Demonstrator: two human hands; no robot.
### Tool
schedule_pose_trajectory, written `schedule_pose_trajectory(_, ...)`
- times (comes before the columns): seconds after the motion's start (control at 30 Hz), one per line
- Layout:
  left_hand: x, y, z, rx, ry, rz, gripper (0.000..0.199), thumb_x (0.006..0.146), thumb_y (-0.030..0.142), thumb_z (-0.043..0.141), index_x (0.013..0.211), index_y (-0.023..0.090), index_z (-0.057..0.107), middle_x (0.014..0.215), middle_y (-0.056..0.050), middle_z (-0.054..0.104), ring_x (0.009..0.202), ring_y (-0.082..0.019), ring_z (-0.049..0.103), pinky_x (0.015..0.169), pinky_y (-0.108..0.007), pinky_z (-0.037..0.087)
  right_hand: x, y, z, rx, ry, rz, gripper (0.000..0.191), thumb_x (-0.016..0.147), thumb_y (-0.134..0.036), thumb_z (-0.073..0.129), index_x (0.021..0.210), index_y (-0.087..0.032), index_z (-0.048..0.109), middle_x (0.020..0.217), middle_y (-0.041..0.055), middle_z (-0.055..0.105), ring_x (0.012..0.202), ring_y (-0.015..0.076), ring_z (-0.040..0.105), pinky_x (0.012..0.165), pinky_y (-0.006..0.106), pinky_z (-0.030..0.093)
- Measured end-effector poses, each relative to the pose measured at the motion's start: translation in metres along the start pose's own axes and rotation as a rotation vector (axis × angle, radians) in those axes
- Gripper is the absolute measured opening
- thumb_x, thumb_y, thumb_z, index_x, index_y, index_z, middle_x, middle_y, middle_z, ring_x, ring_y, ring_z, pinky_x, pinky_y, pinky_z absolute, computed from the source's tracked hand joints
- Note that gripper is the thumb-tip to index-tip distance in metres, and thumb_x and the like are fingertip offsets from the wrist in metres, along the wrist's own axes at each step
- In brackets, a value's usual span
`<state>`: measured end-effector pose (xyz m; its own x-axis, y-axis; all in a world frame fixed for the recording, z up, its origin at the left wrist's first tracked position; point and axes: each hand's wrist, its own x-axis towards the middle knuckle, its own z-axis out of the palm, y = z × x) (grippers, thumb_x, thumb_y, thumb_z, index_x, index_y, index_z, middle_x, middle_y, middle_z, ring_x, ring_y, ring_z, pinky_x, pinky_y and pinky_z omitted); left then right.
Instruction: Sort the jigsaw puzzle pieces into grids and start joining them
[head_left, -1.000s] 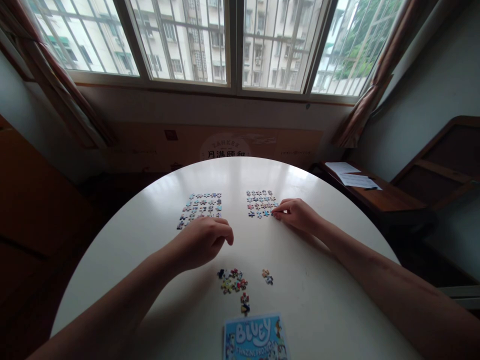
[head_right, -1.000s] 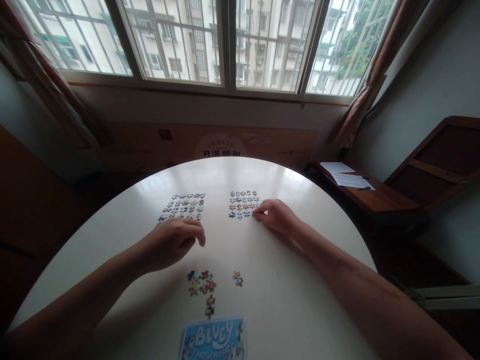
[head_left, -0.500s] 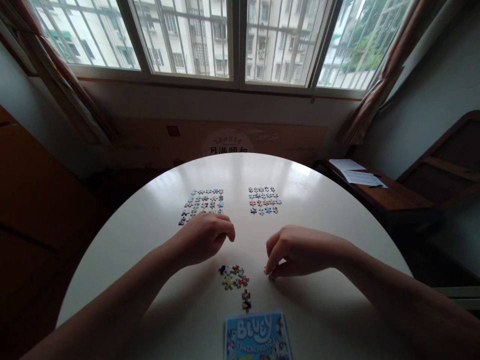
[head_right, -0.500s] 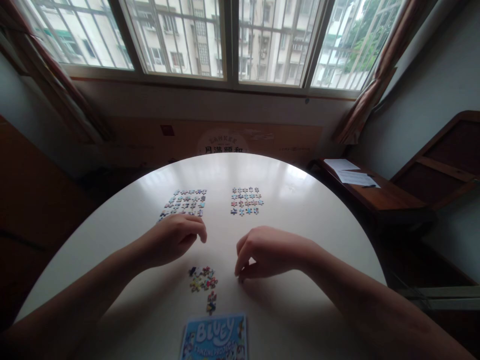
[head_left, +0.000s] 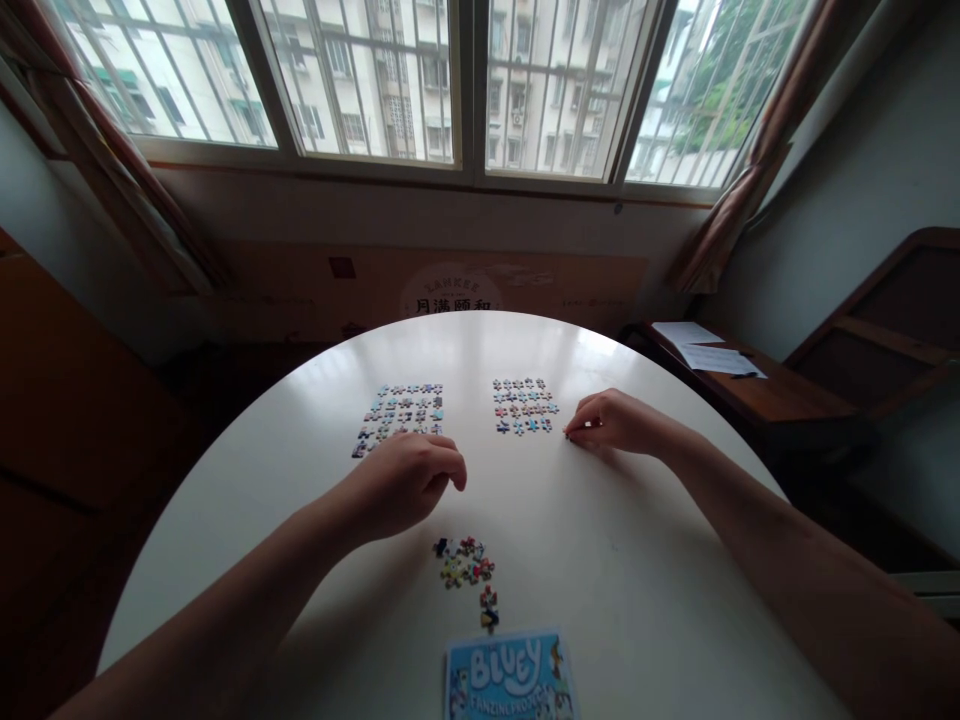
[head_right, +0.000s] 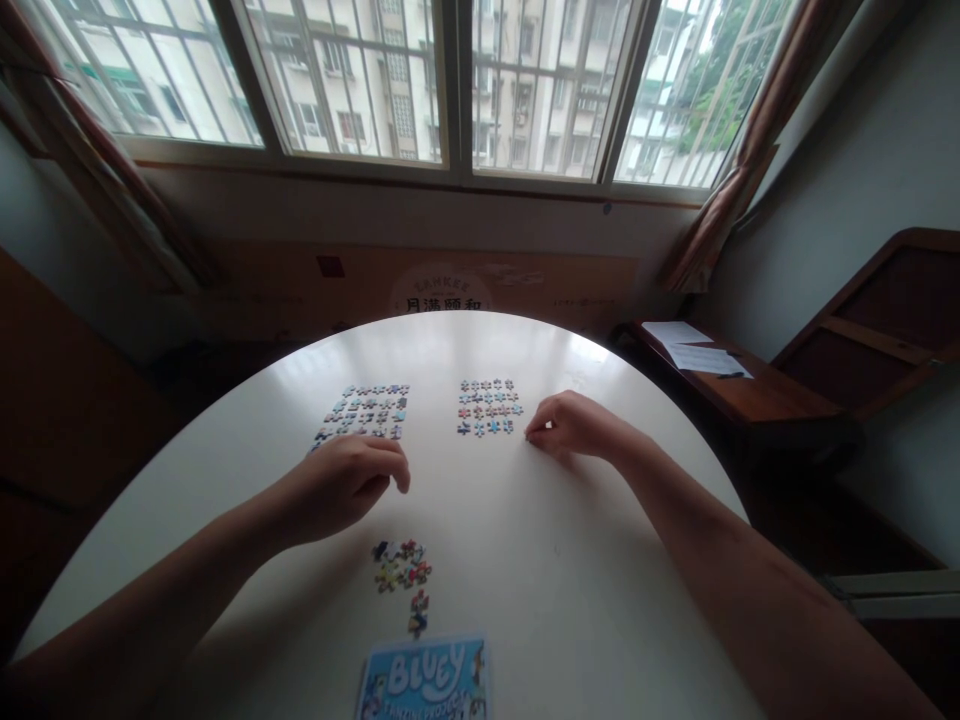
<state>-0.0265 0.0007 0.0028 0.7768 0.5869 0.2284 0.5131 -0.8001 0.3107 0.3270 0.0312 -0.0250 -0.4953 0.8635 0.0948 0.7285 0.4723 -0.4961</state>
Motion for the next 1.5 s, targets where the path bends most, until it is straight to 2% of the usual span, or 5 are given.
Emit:
schedule_pose_trajectory(0.3,-0.001,0.000,-0.001,-0.006,0.006,-0.002,0.036,0.083,0.002,0.041,0.077,0.021,0.072,0.084,0.001,0.073,0.073,-0.015,0.068,0.072,-0.030,0.049,0.010,0.012,0.017,-0.044,0.131,-0.112,0.019,0.089,-0.023,0.063,0.096,-0.020,0.081,0.090,0.0052,0.073,0.072,0.0134,0.065,0.068,0.023,0.047)
schedule_pose_trajectory(0.57,0.000,0.001,-0.001,-0.002,0.000,-0.012,0.036,0.082,0.001,0.042,0.076,0.021,0.072,0.084,0.001,0.073,0.072,-0.015,0.067,0.072,-0.029,0.049,0.012,0.022,0.021,-0.057,0.162,-0.136,0.020,0.091,-0.023,0.062,0.097,-0.021,0.080,0.092,0.0055,0.073,0.075,0.0142,0.066,0.069,0.022,0.048)
schedule_pose_trajectory(0.8,0.000,0.002,-0.002,-0.009,-0.005,-0.016,0.036,0.082,0.001,0.043,0.076,0.020,0.073,0.084,0.001,0.073,0.073,-0.015,0.068,0.072,-0.028,0.050,0.011,0.016,0.020,-0.061,0.210,-0.161,0.019,0.093,-0.025,0.062,0.099,-0.021,0.080,0.092,0.0060,0.071,0.072,0.0130,0.064,0.068,0.023,0.047)
schedule_pose_trajectory(1.13,-0.001,0.001,-0.001,-0.013,0.002,-0.012,0.036,0.082,0.000,0.043,0.076,0.020,0.072,0.084,0.001,0.073,0.072,-0.015,0.068,0.071,-0.028,0.050,0.015,0.001,0.036,-0.157,0.232,-0.135,0.020,0.095,-0.029,0.061,0.098,-0.023,0.080,0.089,0.0043,0.067,0.071,0.0110,0.060,0.065,0.022,0.041)
schedule_pose_trajectory(1.5,-0.001,-0.001,0.000,-0.022,0.012,0.007,0.036,0.081,0.000,0.043,0.076,0.021,0.072,0.083,0.001,0.073,0.072,-0.014,0.067,0.071,-0.027,0.050,0.011,0.012,0.023,-0.161,0.337,-0.087,0.021,0.094,-0.031,0.061,0.092,-0.022,0.080,0.086,0.0042,0.068,0.066,0.0109,0.058,0.065,0.024,0.042)
